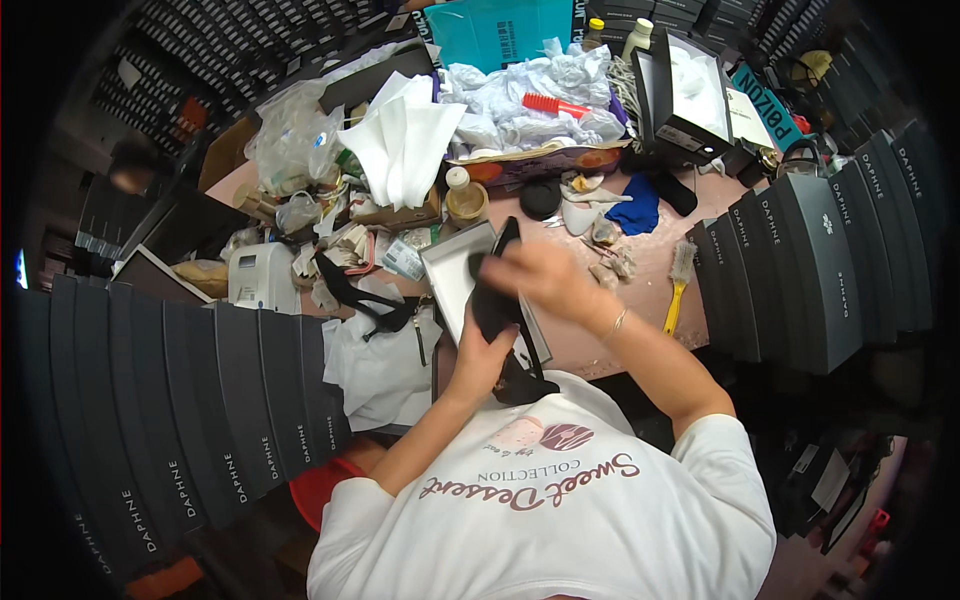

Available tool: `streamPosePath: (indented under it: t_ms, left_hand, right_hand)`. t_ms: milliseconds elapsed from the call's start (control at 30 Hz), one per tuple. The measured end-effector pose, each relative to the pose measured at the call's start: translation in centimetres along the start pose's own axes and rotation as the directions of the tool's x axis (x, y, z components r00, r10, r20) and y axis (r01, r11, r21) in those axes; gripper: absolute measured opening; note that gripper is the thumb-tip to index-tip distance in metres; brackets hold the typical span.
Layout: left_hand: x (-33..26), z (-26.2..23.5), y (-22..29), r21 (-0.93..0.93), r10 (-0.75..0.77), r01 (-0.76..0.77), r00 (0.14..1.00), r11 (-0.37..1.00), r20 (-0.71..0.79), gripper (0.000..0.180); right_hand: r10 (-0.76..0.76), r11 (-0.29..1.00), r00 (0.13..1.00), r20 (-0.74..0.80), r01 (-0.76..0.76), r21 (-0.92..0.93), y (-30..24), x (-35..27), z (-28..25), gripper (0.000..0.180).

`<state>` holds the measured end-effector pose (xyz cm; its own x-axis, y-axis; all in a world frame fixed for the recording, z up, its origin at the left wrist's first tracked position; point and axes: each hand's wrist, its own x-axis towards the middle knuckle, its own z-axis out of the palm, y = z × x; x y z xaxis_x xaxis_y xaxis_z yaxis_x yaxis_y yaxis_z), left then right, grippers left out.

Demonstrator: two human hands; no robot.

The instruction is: Packing high-heeled shoes into boxes with protective paper and silica gel packets.

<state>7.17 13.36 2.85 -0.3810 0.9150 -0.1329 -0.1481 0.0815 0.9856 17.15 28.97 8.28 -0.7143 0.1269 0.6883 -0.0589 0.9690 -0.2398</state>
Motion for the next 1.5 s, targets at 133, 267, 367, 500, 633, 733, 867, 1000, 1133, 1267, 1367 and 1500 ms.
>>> streamPosePath:
  t_ms: [133,267,367,500,633,733,867,1000,1133,1267,1367,1500]
  left_hand:
    - [-0.5,-0.2,0.4,-0.022,-0.051,0.050,0.999,0.998,-0.019,0.059]
    - [0.2,0.3,1.1,-0.064,-0.104,0.104,0.995,0.993,-0.009,0.050]
    - [0.0,-0.3,0.2,-0.164,-0.157,0.152,0.987,0.975,-0.018,0.047]
    - [2.1,-0.8,1.6,-0.247,-0.265,0.285,0.958,0.926,0.110,0.026]
    - [3.1,-2.9,4.6,-0.367,-0.428,0.504,0.862,0.781,0.272,0.012]
    - [2.9,-3.3,4.8,-0.301,-0.439,0.590,0.782,0.749,0.442,0.017]
    - [1.8,-4.2,3.7,-0.389,-0.556,0.728,0.683,0.564,0.474,0.020]
    - [0.8,-4.1,1.8,-0.436,-0.493,0.755,0.652,0.490,0.576,0.022]
    - [-0.6,-3.6,0.7,-0.526,-0.410,0.708,0.704,0.471,0.580,0.027]
    - [-0.7,-4.3,1.1,-0.303,-0.548,0.701,0.701,0.646,0.456,0.030]
    - [-1.1,-3.8,3.1,-0.272,-0.509,0.594,0.797,0.757,0.325,0.026]
    - [-0.8,-6.3,-1.0,-0.611,-0.469,0.680,0.728,0.404,0.500,0.029]
  right_hand:
    - [0.234,0.948,0.926,-0.298,-0.284,-0.140,5.7,0.3,-0.4,0.024]
    - [-0.087,0.989,0.995,-0.040,0.082,-0.122,2.8,0.3,-0.3,0.020]
    - [0.344,0.920,0.914,-0.213,-0.374,-0.119,7.6,0.6,-2.4,0.024]
    - [0.111,0.985,0.988,-0.112,-0.124,-0.117,5.4,0.4,-1.0,0.029]
    - [0.204,0.965,0.926,-0.317,-0.245,-0.093,7.8,1.1,-2.0,0.025]
    - [0.161,0.982,0.962,-0.220,-0.180,-0.066,7.2,0.9,-1.1,0.022]
    - [0.330,0.938,0.943,-0.045,-0.322,0.129,5.5,0.3,-0.9,0.017]
    - [0.570,0.766,0.815,0.105,-0.574,0.289,5.5,0.3,-1.2,0.019]
    - [0.178,0.984,0.952,-0.251,-0.179,0.021,6.2,0.3,-1.1,0.026]
    - [-0.143,0.988,0.979,0.145,0.149,-0.028,2.2,1.0,-1.3,0.021]
    - [0.248,0.947,0.959,0.137,-0.210,-0.245,7.7,0.9,-2.5,0.022]
    - [0.347,0.936,0.934,-0.080,-0.340,0.086,4.0,3.4,-4.1,0.026]
